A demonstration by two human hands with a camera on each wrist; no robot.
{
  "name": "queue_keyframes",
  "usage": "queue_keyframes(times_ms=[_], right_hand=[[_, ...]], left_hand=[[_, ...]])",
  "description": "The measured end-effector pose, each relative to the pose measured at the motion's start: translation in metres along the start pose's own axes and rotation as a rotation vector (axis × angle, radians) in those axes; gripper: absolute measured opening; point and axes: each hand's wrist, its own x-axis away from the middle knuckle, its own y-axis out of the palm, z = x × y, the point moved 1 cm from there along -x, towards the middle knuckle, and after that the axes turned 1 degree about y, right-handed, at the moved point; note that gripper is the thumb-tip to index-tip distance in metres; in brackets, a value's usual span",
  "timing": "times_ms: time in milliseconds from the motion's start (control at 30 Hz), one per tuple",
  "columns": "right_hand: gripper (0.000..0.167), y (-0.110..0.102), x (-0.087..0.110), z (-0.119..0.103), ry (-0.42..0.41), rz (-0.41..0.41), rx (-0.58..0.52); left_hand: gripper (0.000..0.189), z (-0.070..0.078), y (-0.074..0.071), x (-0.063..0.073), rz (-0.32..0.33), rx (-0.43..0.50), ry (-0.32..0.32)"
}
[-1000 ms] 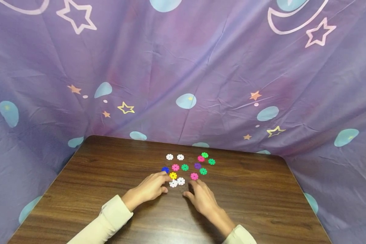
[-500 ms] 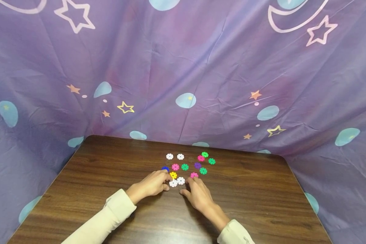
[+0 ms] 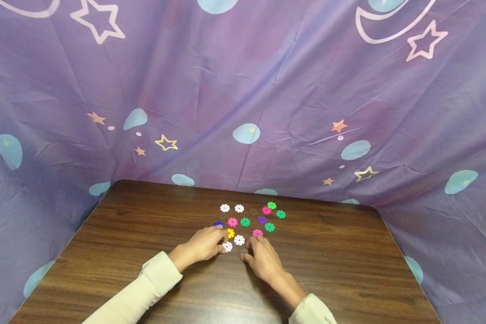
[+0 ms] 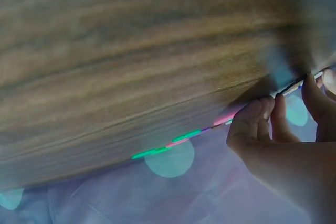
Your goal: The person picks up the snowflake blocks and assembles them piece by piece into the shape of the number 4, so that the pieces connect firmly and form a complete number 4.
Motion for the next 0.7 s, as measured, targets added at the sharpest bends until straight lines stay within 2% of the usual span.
queue_keyframes(times_ms=[200, 433, 567, 700], right_hand=[[0.024, -0.0010, 0.0001, 0.0005, 0.016, -0.007, -0.026], [0.026, 0.0007, 0.0012, 0.0026, -0.029, 0.037, -0.029], [0.027, -0.0004, 0.0026, 0.0023, 0.025, 0.004, -0.067], [0.026, -0.0037, 0.0046, 0.0028, 0.080, -0.046, -0.133]], left_hand=[[0.025, -0.0005, 0.0016, -0.0020, -0.004, -0.008, -0.008], [0.022, -0.0002, -0.0005, -0.0023, -0.011, -0.014, -0.010], [0.013, -0.0016, -0.0005, 0.0000, -0.012, 0.009, -0.021], [0.005, -0.0028, -0.0032, 0.0049, -0.005, 0.077, -0.043]])
